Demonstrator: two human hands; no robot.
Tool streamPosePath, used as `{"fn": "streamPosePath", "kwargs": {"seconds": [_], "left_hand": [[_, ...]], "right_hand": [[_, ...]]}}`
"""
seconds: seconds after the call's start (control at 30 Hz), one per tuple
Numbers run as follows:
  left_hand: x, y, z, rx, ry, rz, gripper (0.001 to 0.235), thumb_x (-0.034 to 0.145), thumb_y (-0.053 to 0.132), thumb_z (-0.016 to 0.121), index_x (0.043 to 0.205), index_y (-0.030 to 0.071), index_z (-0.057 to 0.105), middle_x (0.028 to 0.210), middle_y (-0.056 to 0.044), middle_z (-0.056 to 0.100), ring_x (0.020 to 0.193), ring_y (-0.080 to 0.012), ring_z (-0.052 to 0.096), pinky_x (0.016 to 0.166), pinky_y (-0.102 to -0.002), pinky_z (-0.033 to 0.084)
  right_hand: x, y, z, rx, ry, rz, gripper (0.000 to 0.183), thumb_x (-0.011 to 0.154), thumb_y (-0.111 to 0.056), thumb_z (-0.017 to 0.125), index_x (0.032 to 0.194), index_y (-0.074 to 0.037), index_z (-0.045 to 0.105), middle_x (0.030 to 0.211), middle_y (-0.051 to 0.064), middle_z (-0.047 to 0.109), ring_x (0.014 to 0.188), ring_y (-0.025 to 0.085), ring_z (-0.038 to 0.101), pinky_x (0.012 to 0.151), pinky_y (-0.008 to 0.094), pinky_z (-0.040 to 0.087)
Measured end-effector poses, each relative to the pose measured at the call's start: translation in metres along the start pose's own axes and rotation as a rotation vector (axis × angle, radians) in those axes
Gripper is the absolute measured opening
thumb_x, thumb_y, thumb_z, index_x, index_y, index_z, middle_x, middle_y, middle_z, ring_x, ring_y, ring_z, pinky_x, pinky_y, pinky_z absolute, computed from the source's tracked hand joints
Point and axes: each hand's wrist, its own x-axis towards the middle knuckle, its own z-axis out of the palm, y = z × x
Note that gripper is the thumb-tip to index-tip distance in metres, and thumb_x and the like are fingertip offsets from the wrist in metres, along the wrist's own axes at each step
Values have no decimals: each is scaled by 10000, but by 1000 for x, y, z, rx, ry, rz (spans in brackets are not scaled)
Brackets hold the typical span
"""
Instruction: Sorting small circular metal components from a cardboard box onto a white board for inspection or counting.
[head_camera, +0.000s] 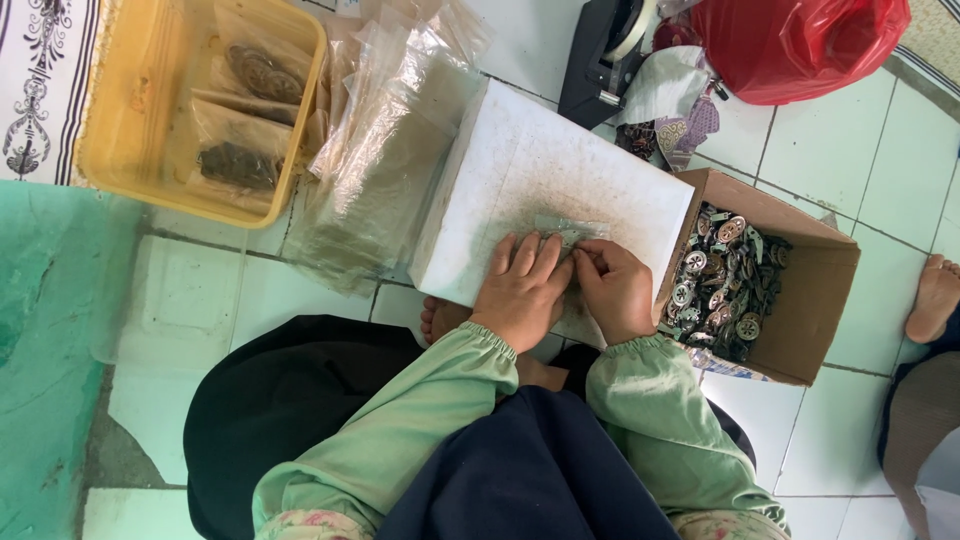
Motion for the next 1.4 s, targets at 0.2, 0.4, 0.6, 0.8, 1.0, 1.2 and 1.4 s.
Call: {"fn": "streamPosePath", "kwargs": {"seconds": [0.2,0.4,0.6,0.8,1.0,1.2,1.4], "left_hand": [[1,-2,7,-7,17,11,507,997,324,514,1478,164,487,1543,-175,359,1445,-400,291,1191,-628,176],[0,-3,10,16,11,17,566,958,349,554,1490,172,479,1558,-174,358,1450,-405,285,1194,-635,172],[-1,-2,6,-4,51,25,534,977,320,526,1487,165,493,1535,-177,376,1435,-407,295,1183,-634,185],[-1,0,-1,-16,107,33,463,1008,295,492,1447,157,536,1513,-177,410,1418,-391,322,1176,-618,197],[-2,-2,2,-34,150,41,463,990,292,515,1429,152,555,1487,-190,440,1401,-398,343,1163,-627,211],[-2,-2,1,-21,161,41,466,968,298,521,1411,161,569,1476,-180,449,1394,-390,348,1158,-621,219],[-1,-2,-2,-15,191,46,433,957,284,545,1366,147,584,1448,-181,460,1374,-385,373,1159,-612,229]], "right_hand": [[3,3,3,88,-2,62,151,889,-150,809,1034,-110,799,685,89,682,697,216,676,619,337,540],[17,19,-4,126,-70,190,460,858,-214,848,1198,-95,561,661,13,611,638,159,603,604,285,475],[31,35,-4,155,-148,230,371,871,-240,877,1098,-69,639,691,22,645,561,151,577,477,266,445],[45,41,-9,355,-179,349,210,913,-164,799,1025,-61,654,647,53,637,384,143,526,316,251,420],[41,22,-18,373,-185,340,162,967,-132,735,1058,-26,653,685,67,635,410,142,536,340,240,425],[39,36,-8,324,-185,299,194,920,-127,769,1048,-41,650,669,64,648,402,144,546,332,222,429],[36,31,-15,279,-266,245,329,859,-135,821,1103,-38,621,681,69,644,469,161,579,373,251,470]]}}
